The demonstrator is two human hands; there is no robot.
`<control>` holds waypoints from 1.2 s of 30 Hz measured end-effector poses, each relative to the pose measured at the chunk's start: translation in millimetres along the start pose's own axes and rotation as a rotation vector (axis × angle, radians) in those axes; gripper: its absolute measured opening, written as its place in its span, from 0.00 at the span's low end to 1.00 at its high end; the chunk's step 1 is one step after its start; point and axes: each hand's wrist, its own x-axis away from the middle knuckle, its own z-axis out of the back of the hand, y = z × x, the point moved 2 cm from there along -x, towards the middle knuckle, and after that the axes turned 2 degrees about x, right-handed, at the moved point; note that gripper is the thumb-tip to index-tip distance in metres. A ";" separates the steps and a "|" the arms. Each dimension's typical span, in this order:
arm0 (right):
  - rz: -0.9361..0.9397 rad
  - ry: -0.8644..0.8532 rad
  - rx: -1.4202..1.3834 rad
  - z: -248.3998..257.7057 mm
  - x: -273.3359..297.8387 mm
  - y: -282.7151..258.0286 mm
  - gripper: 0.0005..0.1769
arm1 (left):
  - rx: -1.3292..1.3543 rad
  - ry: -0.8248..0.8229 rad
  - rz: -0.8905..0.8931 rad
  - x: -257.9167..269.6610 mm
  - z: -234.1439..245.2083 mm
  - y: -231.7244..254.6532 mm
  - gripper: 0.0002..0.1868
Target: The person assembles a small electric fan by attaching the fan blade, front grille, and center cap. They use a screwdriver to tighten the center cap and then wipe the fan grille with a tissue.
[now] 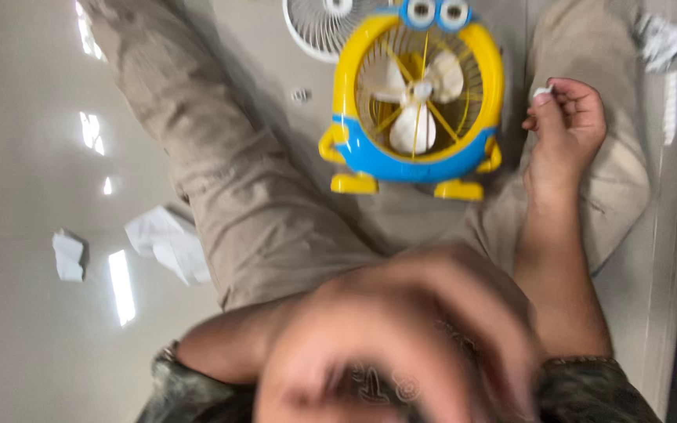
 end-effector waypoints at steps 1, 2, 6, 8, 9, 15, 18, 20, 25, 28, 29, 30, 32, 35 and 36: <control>-0.079 0.042 -0.064 9.7 4.7 8.7 0.11 | 0.033 -0.005 0.022 2.1 -10.2 3.1 0.19; -0.158 0.085 -0.126 18.1 8.6 15.7 0.10 | 0.061 -0.002 0.043 2.8 -17.9 5.5 0.19; -0.122 0.108 -0.190 26.7 -2.3 25.4 0.10 | 0.122 -0.010 0.084 0.0 -35.2 9.6 0.20; -0.061 0.084 -0.136 26.5 -5.1 24.3 0.10 | 0.141 -0.013 0.094 1.9 -44.4 8.7 0.20; -0.066 0.082 -0.125 26.2 -5.5 24.2 0.10 | 0.147 -0.013 0.100 3.4 -47.0 7.7 0.20; -0.083 0.072 -0.101 21.9 -0.7 22.8 0.11 | 0.161 0.000 0.121 -2.0 -47.2 1.3 0.21; -0.072 0.049 -0.102 19.7 -2.9 18.5 0.11 | 0.156 -0.004 0.111 -17.8 -40.8 0.3 0.21; -0.065 0.047 -0.097 18.9 -0.9 18.9 0.11 | 0.158 -0.005 0.116 -20.4 -38.5 -1.2 0.21; -0.089 0.074 -0.104 22.0 -7.5 27.1 0.13 | 0.111 0.038 0.036 -20.1 -2.8 -10.8 0.22; -0.070 0.056 -0.041 22.4 -34.4 31.0 0.15 | -0.074 0.226 -0.127 -34.2 82.3 -15.1 0.22; -0.070 0.054 -0.007 21.2 -46.6 35.0 0.16 | -0.190 0.340 -0.158 -41.0 122.8 -21.5 0.22; -0.082 0.027 0.045 18.7 -61.5 40.6 0.16 | -0.307 0.442 -0.164 -46.6 161.7 -32.5 0.22; -0.107 -0.023 0.156 16.2 -97.0 52.5 0.16 | -0.673 0.530 -0.135 -54.9 226.1 -75.2 0.23; 0.163 -0.186 0.383 -13.4 -149.9 85.0 0.16 | -0.708 0.825 -0.046 -43.7 284.0 -152.4 0.26; 0.116 -0.185 0.476 -16.2 -163.2 96.5 0.17 | -0.681 0.926 0.005 -40.2 300.1 -170.2 0.26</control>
